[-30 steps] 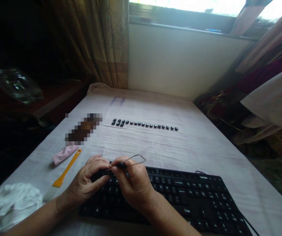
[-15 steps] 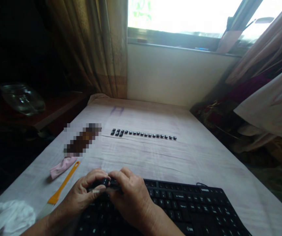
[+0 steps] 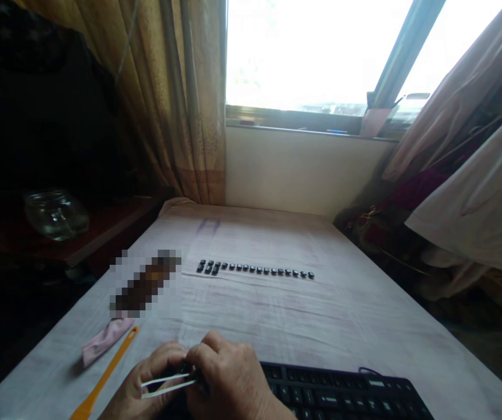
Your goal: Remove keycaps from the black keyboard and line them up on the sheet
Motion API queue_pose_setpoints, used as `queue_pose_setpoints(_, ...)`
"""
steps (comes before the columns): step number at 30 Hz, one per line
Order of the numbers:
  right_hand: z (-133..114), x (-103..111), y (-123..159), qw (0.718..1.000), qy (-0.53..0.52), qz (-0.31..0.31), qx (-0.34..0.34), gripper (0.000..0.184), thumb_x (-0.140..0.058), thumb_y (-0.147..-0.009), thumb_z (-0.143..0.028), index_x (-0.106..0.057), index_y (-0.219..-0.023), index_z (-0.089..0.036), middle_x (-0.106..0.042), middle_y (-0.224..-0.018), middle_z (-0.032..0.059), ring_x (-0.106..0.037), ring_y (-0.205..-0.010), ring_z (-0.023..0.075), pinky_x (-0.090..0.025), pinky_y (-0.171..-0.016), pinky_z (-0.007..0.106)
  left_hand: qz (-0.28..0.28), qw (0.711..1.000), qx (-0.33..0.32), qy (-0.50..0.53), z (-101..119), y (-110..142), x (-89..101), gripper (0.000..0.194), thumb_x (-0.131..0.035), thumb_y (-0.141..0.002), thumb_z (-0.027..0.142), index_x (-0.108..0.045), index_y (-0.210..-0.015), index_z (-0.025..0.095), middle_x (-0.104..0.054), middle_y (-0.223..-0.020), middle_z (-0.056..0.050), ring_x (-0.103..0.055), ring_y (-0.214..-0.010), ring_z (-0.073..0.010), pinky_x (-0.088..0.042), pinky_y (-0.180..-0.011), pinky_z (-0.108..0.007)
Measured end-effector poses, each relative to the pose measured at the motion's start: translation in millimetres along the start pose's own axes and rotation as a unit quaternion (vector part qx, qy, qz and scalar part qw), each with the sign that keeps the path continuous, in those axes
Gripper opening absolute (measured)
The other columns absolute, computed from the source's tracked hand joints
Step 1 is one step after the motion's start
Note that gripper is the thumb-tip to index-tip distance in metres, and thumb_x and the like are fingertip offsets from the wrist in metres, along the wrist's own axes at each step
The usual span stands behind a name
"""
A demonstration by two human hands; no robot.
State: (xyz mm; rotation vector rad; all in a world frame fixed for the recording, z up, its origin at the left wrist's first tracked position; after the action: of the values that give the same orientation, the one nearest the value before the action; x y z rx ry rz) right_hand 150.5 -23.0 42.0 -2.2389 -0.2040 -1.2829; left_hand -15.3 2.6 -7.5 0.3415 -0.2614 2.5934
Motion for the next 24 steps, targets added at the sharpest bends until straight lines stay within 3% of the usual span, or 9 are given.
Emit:
queue_pose_setpoints(9, -1, -3, -3, 1.0, 0.014, 0.016, 0.003, 0.034, -0.055, -0.062, -0.011, -0.069, -0.091, -0.024, -0.07, -0.077, 0.0009, -0.066, -0.057, 0.0158, -0.047, -0.049, 0.021, 0.016, 0.999, 0.019, 0.031, 6, -2, 2.6, 0.025, -0.06, -0.085, 0.041, -0.075, -0.1, 0.026, -0.074, -0.1, -0.005, -0.067, -0.098, -0.0223, -0.054, -0.089, -0.032)
queue_pose_setpoints(15, 0, -3, -3, 1.0, 0.014, 0.005, -0.007, 0.021, -0.061, -0.072, -0.016, -0.069, -0.09, -0.024, -0.071, -0.079, 0.0012, -0.066, -0.058, 0.0147, -0.047, -0.051, 0.02, 0.034, 0.999, 0.023, 0.032, 0, 1, 2.0, 0.027, -0.062, -0.085, 0.041, -0.075, -0.102, 0.025, -0.075, -0.103, -0.006, -0.069, -0.1, -0.0237, -0.056, -0.088, -0.032)
queue_pose_setpoints(20, 44, 14, -33, 0.995, -0.033, 0.054, -0.073, 0.015, -0.061, -0.083, -0.021, -0.072, -0.093, -0.024, -0.072, -0.086, 0.0021, -0.068, -0.073, 0.014, -0.05, -0.067, 0.021, 0.106, 0.993, 0.037, -0.022, -11, 3, 8.8, 0.038, -0.063, -0.084, 0.043, -0.067, -0.119, 0.029, -0.071, -0.12, -0.006, -0.063, -0.116, -0.0236, -0.05, -0.1, -0.035)
queue_pose_setpoints(24, 100, 12, -70, 0.972, 0.06, 0.039, -0.222, 0.021, -0.065, -0.083, -0.021, -0.075, -0.101, -0.026, -0.074, -0.093, 0.003, -0.069, -0.083, 0.0167, -0.05, -0.078, 0.024, 0.106, 0.992, 0.018, -0.072, -8, 4, 8.6, 0.034, -0.061, -0.085, 0.042, -0.069, -0.116, 0.03, -0.072, -0.12, -0.004, -0.064, -0.115, -0.0223, -0.05, -0.1, -0.034)
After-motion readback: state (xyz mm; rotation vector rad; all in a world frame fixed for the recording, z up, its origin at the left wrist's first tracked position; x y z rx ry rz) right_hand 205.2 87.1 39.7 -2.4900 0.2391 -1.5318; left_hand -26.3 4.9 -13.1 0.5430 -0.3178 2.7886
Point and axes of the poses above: each hand's wrist, its own y-axis away from the middle knuckle, its own x-axis out of the back of the hand, z = x × y, the point moved 3 cm from there along -y, towards the middle knuckle
